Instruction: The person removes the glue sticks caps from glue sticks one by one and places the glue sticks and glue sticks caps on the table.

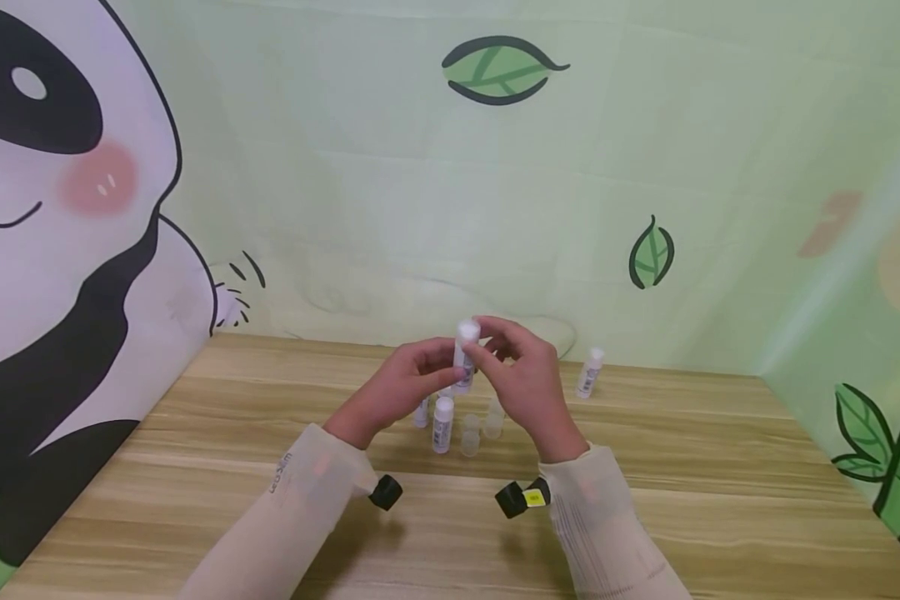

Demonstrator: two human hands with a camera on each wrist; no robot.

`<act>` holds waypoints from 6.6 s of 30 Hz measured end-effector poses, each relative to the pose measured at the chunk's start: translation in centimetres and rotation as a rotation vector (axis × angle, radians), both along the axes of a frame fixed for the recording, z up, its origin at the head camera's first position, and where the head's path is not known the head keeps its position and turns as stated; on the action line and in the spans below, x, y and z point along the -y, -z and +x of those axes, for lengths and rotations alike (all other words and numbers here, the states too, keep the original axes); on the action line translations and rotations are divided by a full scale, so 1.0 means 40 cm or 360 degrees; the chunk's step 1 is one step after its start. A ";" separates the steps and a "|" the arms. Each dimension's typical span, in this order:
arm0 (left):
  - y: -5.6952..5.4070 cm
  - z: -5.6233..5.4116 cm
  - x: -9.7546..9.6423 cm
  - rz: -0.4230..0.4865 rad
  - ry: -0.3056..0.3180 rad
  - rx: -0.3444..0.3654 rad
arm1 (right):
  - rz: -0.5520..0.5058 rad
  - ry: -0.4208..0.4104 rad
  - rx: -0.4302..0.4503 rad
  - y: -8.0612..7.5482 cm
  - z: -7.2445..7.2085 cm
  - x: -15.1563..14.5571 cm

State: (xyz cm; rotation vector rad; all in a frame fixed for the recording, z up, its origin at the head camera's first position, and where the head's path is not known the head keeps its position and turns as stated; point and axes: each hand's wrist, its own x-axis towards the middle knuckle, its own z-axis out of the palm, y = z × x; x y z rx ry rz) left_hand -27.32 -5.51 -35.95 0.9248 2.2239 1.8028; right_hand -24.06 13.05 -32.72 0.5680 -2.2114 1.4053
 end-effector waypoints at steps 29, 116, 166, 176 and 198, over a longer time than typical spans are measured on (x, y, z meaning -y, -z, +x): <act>-0.006 0.005 0.003 -0.0014 0.0039 0.0028 | -0.0047 -0.0024 0.0084 -0.003 0.001 -0.005; -0.006 0.005 0.011 -0.0062 0.0339 0.0025 | 0.0062 -0.0204 0.0129 -0.021 0.006 -0.027; -0.001 0.004 0.018 -0.0051 0.0407 0.0070 | 0.0001 -0.0297 0.0103 -0.034 0.015 -0.041; -0.005 0.006 0.023 -0.0066 0.0362 0.0059 | -0.0015 -0.0283 0.0058 -0.032 0.010 -0.046; -0.015 0.006 0.044 -0.0096 0.0221 0.0060 | -0.0129 -0.0231 0.0016 -0.031 0.011 -0.039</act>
